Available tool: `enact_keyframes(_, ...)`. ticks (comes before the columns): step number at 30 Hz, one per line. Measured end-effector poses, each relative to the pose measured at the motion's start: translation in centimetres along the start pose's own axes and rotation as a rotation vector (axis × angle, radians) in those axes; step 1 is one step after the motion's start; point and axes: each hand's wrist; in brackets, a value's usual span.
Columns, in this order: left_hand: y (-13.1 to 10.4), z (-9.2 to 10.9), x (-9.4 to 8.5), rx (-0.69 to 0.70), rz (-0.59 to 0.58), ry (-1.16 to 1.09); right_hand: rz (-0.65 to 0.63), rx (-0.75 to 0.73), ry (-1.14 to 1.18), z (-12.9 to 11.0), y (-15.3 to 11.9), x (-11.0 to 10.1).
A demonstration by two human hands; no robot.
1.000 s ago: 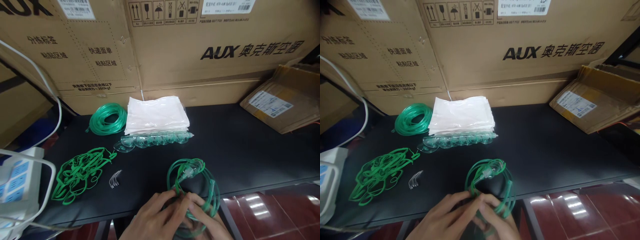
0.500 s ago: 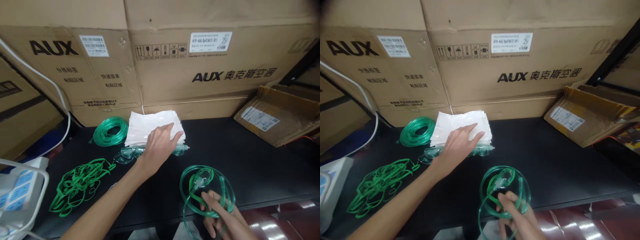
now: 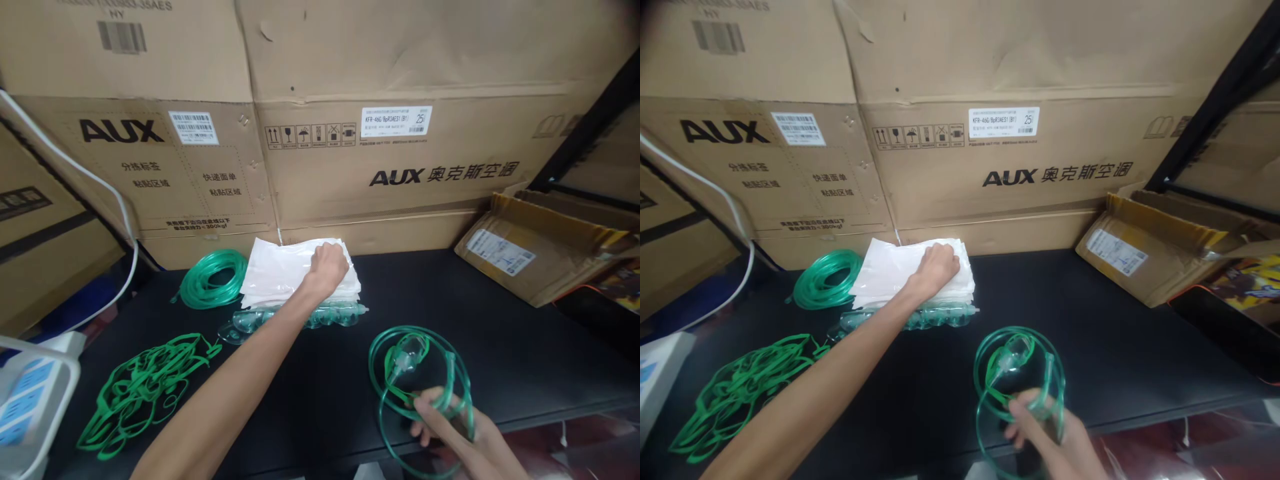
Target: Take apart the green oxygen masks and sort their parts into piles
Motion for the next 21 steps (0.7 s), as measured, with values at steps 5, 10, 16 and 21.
enact_keyframes(5, -1.5, -2.5, -3.6, -0.005, 0.131, 0.089, 0.15, -0.023, -0.114, 2.5, 0.4, -2.1)
enact_keyframes(10, -7.4, -5.4, -7.9, 0.038, 0.363, 0.135, 0.275, -0.035, 0.049, 0.5, 0.2, -2.2)
enact_keyframes(16, -17.8, -7.7, -4.7, 0.416, 0.531, 0.04, 0.253, -0.039, 0.133, -3.9, 0.0, -2.2)
enact_keyframes(21, -21.7, -7.8, 3.4, 0.399, 0.262, -0.232, 0.35, -0.073, 0.088, -4.5, -1.9, -3.2)
Point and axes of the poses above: each hand's wrist, its own y-axis towards the middle knuckle, its own x-axis out of the palm, z = x × y, and after that the axes turned 12 degrees about -x, right-handed
